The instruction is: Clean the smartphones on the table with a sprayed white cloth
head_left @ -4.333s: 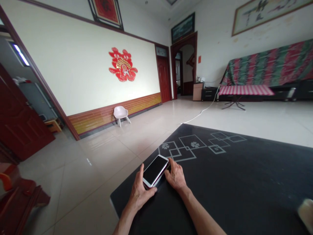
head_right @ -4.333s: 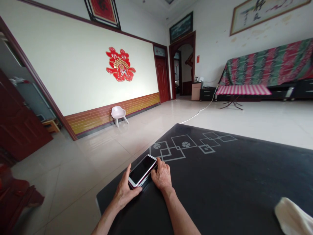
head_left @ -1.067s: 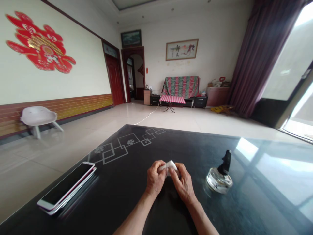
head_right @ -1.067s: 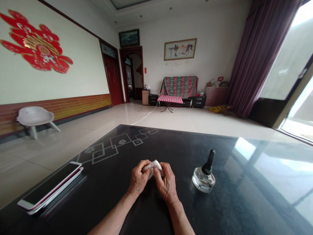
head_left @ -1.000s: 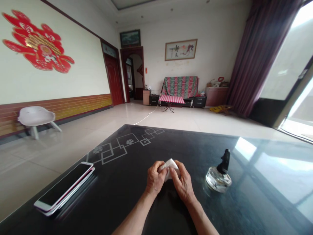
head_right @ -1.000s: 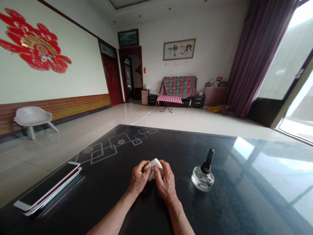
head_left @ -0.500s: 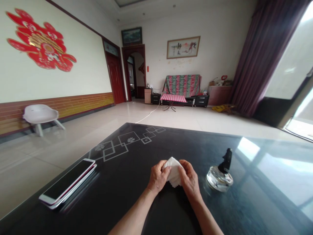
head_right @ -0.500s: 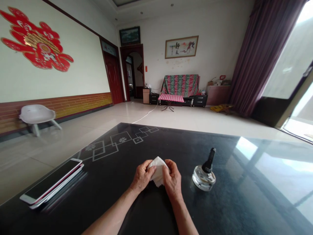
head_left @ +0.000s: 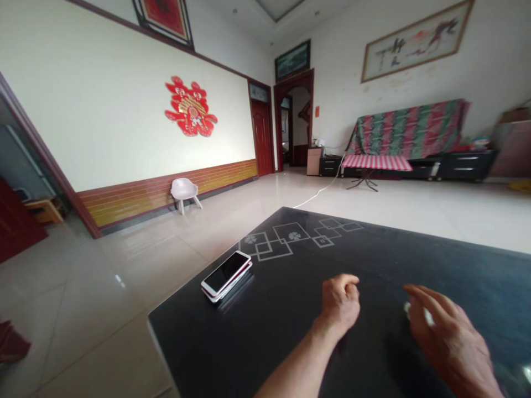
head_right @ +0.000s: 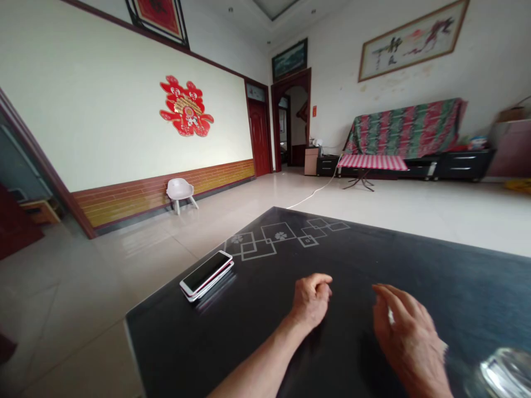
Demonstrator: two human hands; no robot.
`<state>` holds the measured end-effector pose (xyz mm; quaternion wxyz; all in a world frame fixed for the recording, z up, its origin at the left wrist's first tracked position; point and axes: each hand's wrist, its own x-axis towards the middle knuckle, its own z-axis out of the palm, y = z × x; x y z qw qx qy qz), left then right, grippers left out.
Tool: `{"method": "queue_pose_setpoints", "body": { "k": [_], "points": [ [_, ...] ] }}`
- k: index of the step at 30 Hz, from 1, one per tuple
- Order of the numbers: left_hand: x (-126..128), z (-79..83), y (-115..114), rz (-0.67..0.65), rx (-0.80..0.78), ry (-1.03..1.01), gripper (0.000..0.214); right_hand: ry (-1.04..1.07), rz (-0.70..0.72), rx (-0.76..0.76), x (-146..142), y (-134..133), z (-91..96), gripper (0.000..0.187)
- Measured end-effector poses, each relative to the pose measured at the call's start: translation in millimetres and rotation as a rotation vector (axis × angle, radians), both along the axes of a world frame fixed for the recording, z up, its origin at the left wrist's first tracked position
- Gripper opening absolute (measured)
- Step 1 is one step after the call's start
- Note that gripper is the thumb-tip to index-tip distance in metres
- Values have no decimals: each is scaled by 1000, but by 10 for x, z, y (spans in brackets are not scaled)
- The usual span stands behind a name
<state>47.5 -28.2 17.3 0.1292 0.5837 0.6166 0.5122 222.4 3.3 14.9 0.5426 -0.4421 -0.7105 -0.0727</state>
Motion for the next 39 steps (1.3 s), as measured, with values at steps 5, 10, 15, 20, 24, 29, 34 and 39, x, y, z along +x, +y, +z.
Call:
{"method": "queue_pose_setpoints", "body": {
  "k": [5, 10, 15, 20, 24, 29, 34, 39],
  "points": [
    [-1036, 254, -459, 195, 20, 98, 34, -125, 326, -77, -848, -151, -119, 27],
    [-2207, 328, -1214, 552, -132, 312, 63, 63, 680, -406, -1769, -271, -268, 30],
    [-2732, 162, -1567, 550, -467, 228, 92, 133, 764, -516, -2590, -320, -343, 35],
    [-2741, 27, -1588, 517, -464, 162, 89, 195, 827, -605, -3144, -236, -346, 42],
    [-2738, -50, -1597, 518, -436, 213, 86, 228, 849, -642, -3365, -182, -343, 41],
    [-2765, -113, -1608, 526, -379, 190, 84, 251, 835, -669, -3425, -197, -332, 37],
    [-2737, -111, -1593, 567, -278, 165, 72, 248, 813, -665, -3380, -267, -289, 40],
    [-2736, -100, -1594, 582, -209, 110, 65, 237, 784, -625, -3364, -339, -242, 41]
  ]
}}
